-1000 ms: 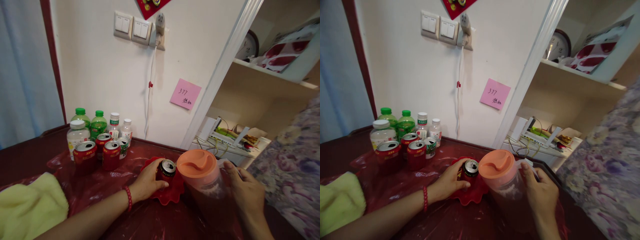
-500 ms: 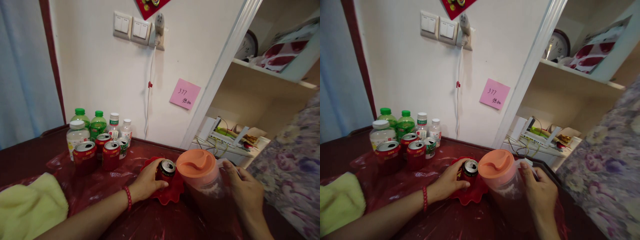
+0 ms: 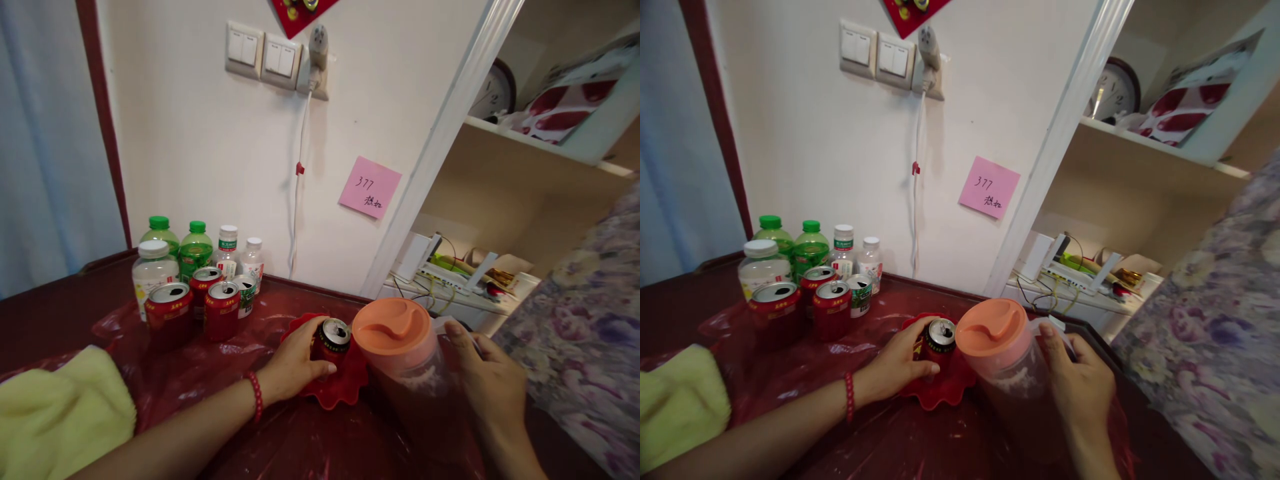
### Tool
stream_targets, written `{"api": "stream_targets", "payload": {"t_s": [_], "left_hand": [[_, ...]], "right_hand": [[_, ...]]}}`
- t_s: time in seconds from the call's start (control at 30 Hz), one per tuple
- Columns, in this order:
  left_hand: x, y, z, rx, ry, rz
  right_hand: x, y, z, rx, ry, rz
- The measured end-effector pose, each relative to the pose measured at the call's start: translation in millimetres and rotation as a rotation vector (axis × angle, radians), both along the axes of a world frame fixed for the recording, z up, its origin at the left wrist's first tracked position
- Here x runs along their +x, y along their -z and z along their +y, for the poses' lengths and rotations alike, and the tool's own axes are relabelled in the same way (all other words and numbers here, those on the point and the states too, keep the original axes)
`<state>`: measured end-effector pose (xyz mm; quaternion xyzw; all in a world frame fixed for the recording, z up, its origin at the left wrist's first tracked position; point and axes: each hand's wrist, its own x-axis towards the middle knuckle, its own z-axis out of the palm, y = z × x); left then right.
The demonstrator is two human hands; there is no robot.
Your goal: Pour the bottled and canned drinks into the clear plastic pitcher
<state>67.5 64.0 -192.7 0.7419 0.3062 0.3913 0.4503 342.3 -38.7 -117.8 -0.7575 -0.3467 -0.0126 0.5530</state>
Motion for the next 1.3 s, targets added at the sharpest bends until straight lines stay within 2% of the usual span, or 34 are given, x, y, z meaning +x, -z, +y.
{"api": "stream_targets", "payload": {"t_s": [1.3], "left_hand": [[0.5, 0.9, 0.6, -0.006, 0.015, -0.009]], "right_hand": [[-0.2, 2.8, -0.7, 0.027, -0.017, -0.023]]}}
